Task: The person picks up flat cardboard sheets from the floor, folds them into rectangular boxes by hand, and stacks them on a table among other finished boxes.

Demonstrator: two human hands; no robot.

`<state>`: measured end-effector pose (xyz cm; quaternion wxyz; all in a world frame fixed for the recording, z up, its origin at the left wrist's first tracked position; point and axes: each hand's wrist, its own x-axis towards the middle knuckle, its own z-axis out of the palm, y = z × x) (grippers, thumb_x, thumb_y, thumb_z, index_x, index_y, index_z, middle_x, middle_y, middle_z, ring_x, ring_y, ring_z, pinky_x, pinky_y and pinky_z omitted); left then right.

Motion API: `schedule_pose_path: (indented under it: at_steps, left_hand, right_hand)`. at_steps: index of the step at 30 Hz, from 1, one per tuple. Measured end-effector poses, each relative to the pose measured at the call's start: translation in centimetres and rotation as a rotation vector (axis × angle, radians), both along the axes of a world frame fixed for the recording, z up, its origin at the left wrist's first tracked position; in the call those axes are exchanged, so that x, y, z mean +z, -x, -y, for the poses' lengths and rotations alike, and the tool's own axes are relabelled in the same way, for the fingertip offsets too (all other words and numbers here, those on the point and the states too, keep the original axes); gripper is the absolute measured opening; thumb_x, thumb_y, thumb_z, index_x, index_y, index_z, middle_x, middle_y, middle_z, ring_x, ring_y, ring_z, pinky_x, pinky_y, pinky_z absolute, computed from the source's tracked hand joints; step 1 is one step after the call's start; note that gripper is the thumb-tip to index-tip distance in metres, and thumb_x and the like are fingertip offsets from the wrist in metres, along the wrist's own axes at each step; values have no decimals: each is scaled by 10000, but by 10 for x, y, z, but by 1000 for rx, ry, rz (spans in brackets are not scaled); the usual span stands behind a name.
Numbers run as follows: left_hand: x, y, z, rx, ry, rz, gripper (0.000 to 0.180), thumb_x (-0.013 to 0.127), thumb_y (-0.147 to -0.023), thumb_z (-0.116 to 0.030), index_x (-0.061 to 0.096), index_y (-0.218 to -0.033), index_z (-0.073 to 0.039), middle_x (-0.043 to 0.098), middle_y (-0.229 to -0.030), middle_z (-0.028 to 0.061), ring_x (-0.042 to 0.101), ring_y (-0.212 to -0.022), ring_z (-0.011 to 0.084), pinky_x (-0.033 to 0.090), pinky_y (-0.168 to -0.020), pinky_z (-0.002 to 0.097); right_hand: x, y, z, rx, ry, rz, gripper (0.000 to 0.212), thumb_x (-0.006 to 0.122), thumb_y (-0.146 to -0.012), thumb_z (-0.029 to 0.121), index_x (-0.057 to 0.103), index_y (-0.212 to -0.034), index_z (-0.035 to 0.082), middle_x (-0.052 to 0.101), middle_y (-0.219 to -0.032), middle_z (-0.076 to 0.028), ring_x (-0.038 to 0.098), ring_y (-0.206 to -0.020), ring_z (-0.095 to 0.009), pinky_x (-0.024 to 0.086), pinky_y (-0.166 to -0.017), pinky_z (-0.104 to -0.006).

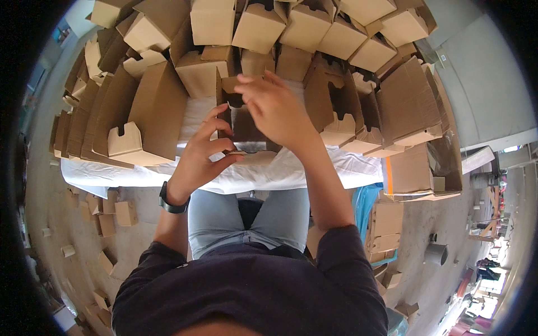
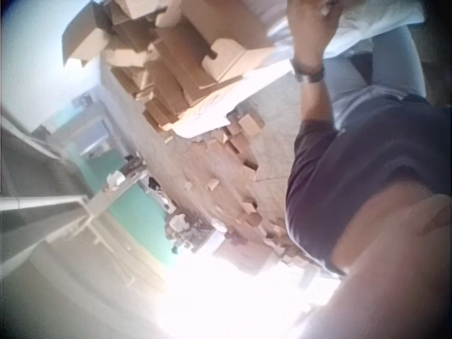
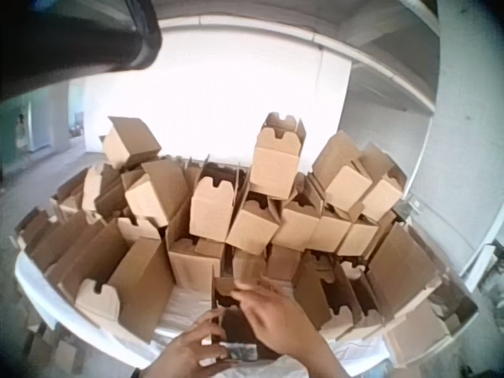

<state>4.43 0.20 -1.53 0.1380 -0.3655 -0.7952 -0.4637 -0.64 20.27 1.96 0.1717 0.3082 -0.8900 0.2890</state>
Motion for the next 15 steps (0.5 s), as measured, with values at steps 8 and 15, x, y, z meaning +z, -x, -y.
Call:
schedule_pose_path:
  at_steps: [8, 15]
  left_hand:
    - [1, 0, -4, -18, 14, -48, 242, 835, -672, -87, 600, -708, -43, 533, -975, 71, 469, -1290, 379, 476, -910, 451]
    - [0, 0, -2, -16, 37, -24, 256, 839, -668, -100, 592, -700, -42, 537, -1010, 67, 445, -1311, 375, 468, -939, 454]
  right_hand:
    - [-78, -30, -33, -70, 1182, 509, 421, 436, -1045, 274, 466, -1398, 45, 437, -1458, -94, 401, -1350, -201, 314, -1109, -302]
    - [-89, -52, -7, 41, 1351, 758, 592, 357, -1048, 419, 277, -1508, 55, 339, -1517, -85, 318, -1392, -192, 251, -1136, -312]
